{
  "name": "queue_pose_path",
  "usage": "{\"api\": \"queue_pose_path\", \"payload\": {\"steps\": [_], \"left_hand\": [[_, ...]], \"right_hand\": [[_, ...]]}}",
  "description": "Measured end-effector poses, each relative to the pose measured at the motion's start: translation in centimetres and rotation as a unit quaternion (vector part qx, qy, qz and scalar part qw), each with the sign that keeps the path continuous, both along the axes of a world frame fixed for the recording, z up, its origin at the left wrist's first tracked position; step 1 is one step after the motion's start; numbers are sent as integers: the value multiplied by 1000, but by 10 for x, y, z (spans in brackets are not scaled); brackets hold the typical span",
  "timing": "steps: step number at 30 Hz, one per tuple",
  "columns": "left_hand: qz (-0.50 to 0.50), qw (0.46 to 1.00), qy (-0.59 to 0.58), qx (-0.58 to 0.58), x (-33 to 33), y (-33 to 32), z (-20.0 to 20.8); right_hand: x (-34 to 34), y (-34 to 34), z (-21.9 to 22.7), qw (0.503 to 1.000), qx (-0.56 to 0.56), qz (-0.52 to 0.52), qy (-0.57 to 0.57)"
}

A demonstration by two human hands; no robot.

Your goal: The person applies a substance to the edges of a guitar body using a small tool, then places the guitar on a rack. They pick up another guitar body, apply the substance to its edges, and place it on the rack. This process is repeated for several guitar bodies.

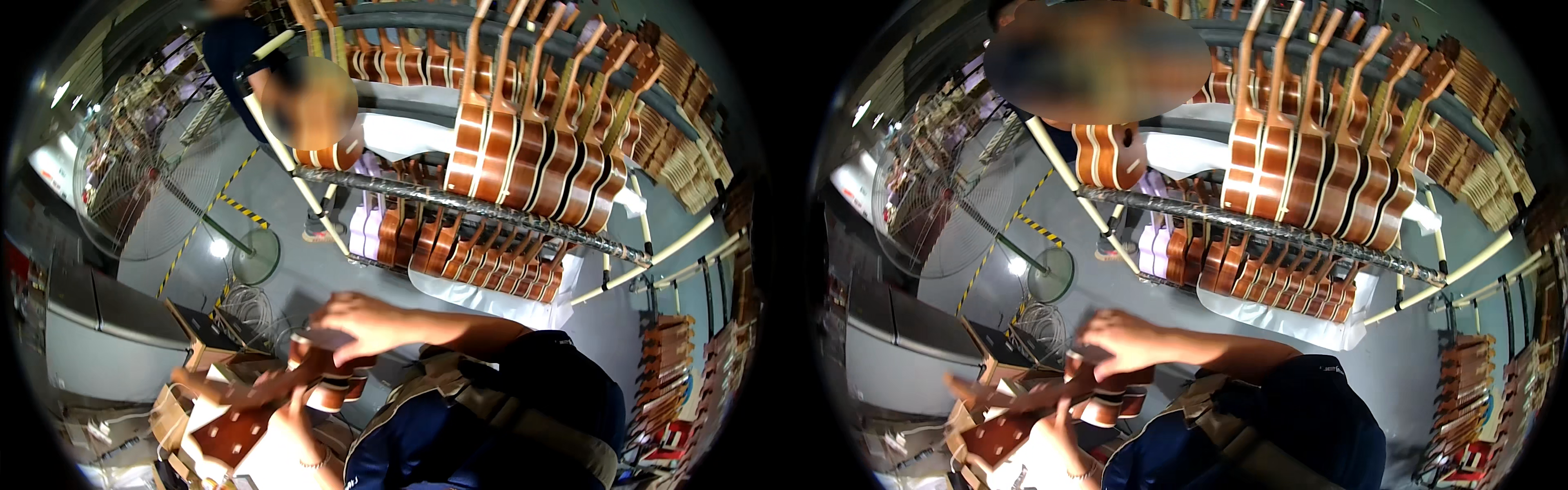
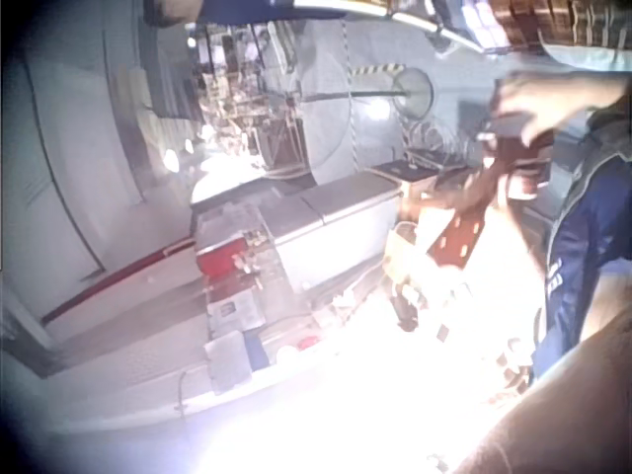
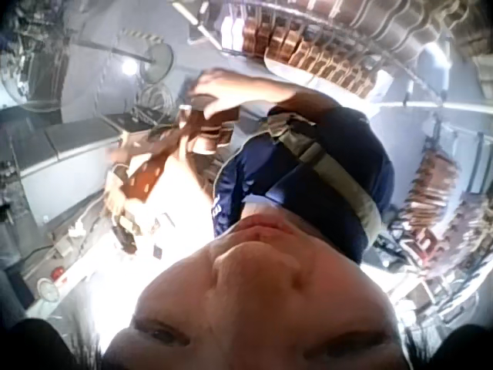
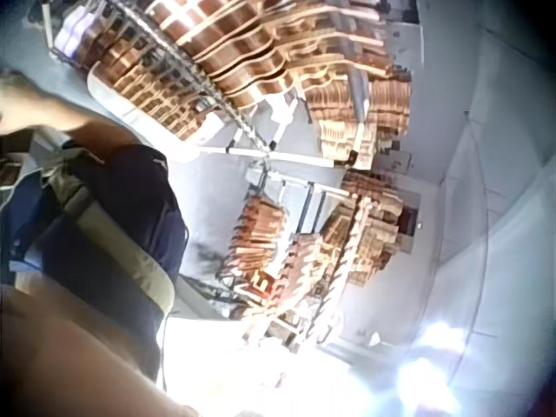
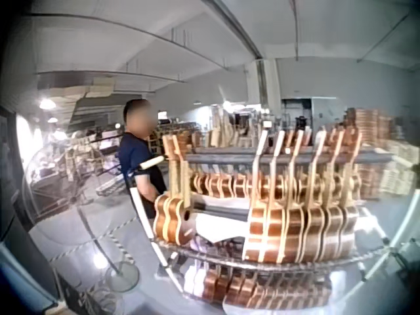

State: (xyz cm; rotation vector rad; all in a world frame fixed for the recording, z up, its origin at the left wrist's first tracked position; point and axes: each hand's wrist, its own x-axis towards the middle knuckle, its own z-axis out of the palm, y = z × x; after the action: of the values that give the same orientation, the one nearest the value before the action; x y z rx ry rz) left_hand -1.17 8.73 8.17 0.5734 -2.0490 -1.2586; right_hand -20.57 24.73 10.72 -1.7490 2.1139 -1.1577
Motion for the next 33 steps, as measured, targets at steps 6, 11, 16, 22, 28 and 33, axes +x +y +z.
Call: {"api": "queue_pose_path", "payload": {"steps": [6,11,16,22,28,33], "left_hand": [[-172,978,-101,-66,-103,60,-2],[-355,934,-46,20,-159,110,19],[-469,876,-104,-30,-178,136,19],[-621,774,-2,125,-217,196,39],[-666,666,152,300,-229,322,71],[-708,575,289,290,-241,432,142]], "right_hand": [[-29,37,-37,995,88,-32,-37],[-49,111,-38,991,7,-135,18],[-17,195,-26,932,73,-333,121],[65,340,3,822,36,-559,104],[136,422,47,664,-328,-672,5],[151,489,86,634,-399,-661,35]]}}
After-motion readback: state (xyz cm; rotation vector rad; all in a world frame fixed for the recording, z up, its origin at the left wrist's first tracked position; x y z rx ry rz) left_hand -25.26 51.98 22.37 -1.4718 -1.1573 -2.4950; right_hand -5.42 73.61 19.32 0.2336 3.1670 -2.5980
